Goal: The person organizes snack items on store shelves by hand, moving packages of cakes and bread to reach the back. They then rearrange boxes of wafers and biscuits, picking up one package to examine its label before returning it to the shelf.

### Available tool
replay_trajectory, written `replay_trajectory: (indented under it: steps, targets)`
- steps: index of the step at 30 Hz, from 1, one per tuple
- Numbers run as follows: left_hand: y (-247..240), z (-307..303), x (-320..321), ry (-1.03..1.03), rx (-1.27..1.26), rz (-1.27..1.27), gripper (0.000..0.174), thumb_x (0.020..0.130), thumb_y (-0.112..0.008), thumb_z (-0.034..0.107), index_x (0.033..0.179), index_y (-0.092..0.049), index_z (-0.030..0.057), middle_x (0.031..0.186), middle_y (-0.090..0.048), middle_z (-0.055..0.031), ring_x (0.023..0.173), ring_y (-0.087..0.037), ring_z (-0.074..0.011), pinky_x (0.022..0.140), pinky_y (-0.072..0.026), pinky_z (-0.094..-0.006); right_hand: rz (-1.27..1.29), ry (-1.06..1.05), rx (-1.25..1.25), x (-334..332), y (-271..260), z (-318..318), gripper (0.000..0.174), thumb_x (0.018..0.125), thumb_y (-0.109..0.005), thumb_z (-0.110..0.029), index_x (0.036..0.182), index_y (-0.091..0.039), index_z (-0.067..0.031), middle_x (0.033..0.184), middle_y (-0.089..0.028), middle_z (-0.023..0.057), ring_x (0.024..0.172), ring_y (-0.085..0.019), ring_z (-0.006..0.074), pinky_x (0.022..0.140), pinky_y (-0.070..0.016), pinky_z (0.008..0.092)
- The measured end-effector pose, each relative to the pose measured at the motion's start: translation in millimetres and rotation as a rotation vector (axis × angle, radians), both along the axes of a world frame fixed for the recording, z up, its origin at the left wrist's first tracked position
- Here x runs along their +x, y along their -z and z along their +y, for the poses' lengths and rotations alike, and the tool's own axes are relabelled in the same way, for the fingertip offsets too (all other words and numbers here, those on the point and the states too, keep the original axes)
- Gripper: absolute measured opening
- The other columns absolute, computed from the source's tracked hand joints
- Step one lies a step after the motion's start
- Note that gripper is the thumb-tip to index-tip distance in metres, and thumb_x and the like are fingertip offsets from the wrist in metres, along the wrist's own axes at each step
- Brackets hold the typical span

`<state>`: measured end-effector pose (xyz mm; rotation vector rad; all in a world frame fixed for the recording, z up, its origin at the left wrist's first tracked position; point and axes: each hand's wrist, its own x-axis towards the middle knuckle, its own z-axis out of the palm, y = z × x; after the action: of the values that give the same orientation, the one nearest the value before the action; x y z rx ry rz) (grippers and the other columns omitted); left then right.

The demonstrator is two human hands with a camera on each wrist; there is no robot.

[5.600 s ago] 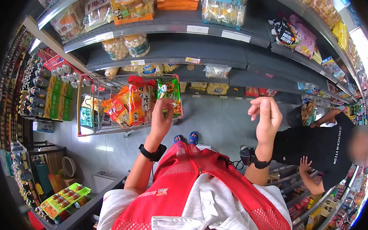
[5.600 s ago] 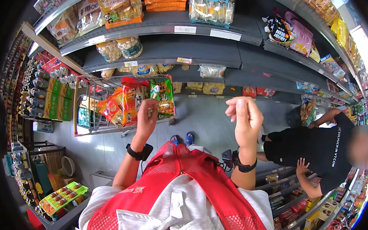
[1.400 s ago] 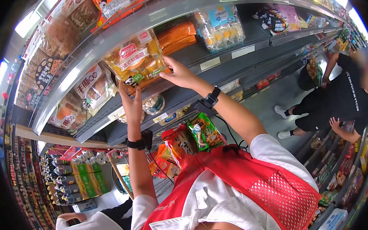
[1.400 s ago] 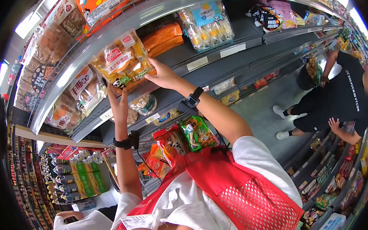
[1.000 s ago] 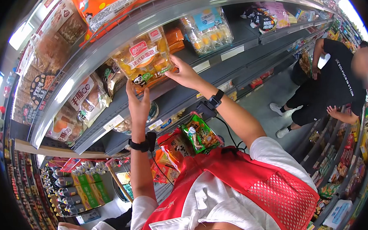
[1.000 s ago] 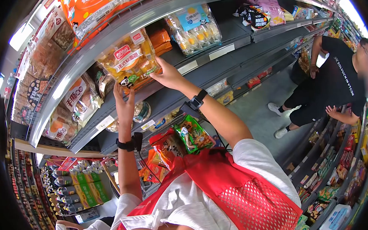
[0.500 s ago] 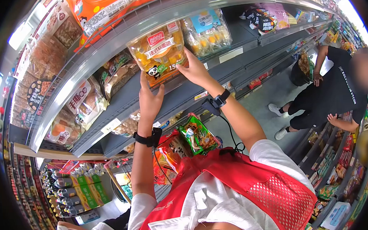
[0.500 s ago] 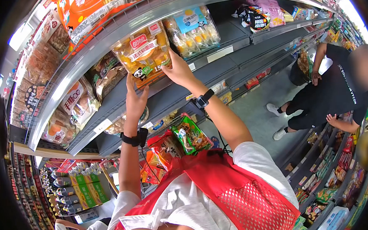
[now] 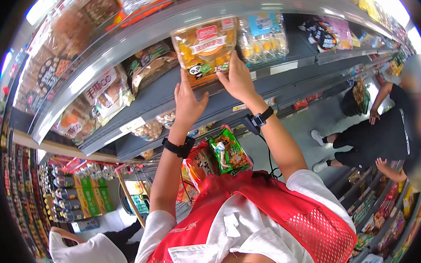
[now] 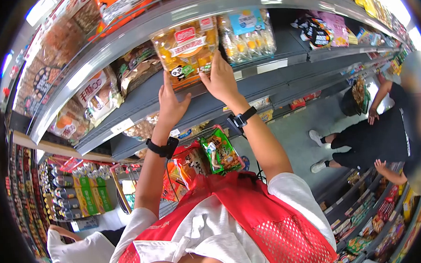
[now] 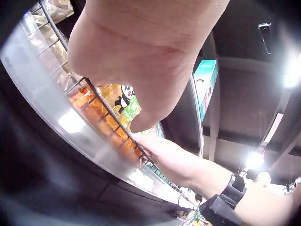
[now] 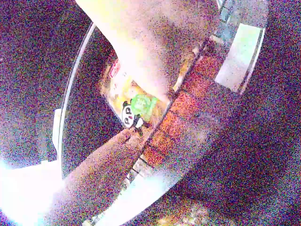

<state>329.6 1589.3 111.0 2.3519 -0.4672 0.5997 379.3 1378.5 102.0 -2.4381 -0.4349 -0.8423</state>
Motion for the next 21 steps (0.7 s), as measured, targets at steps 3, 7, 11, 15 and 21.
replay_trajectory:
  steps: [3,7,11,15,21]
  targets:
    - [0.3,-1.2,-2.2,-0.031,0.032,-0.012,0.110,0.080,-0.080,0.020,0.158,-0.010,-0.0106,0.155,-0.038,-0.0328,0.138,-0.048,-0.0424,0.119,-0.0297,-0.0545,0.046,0.025,-0.036,0.9,3.7,1.3,0.089,0.098,-0.064,-0.038,0.152,-0.020,0.0182,0.149,-0.040,0.0389,0.135,-0.046,0.0489,0.114,-0.0363,0.0498]
    - [3.7,0.6,-0.3,-0.027,0.049,-0.003,0.111,0.080,-0.080,0.021,0.158,-0.007,-0.0113,0.151,-0.042,-0.0324,0.139,-0.046,-0.0424,0.119,-0.0296,-0.0537,0.074,0.056,-0.082,2.0,7.5,2.3,0.089,0.100,-0.060,-0.041,0.152,-0.019,0.0181,0.151,-0.038,0.0383,0.138,-0.042,0.0476,0.117,-0.0340,0.0496]
    - [0.1,1.2,-2.9,-0.020,0.022,0.021,0.113,0.081,-0.080,0.021,0.159,-0.005,-0.0100,0.142,-0.051,-0.0303,0.133,-0.051,-0.0401,0.119,-0.0303,-0.0521,0.081,0.072,-0.101,1.6,7.8,3.8,0.087,0.101,-0.057,-0.041,0.153,-0.020,0.0174,0.153,-0.037,0.0374,0.140,-0.041,0.0461,0.117,-0.0328,0.0493]
    - [1.8,3.6,-2.4,-0.009,0.016,0.018,0.114,0.081,-0.080,0.021,0.159,-0.003,-0.0095,0.146,-0.048,-0.0326,0.138,-0.047,-0.0406,0.120,-0.0286,-0.0512,0.099,0.084,-0.111,0.7,6.1,4.3,0.086,0.101,-0.056,-0.041,0.153,-0.021,0.0171,0.154,-0.036,0.0368,0.141,-0.040,0.0454,0.118,-0.0321,0.0491]
    - [-0.7,7.3,-6.4,0.000,0.018,0.052,0.111,0.083,-0.079,0.023,0.159,-0.004,-0.0094,0.150,-0.043,-0.0346,0.143,-0.043,-0.0396,0.123,-0.0256,-0.0484,0.100,0.084,-0.137,1.7,9.1,4.5,0.084,0.103,-0.054,-0.042,0.153,-0.022,0.0170,0.156,-0.035,0.0359,0.142,-0.039,0.0449,0.118,-0.0312,0.0495]
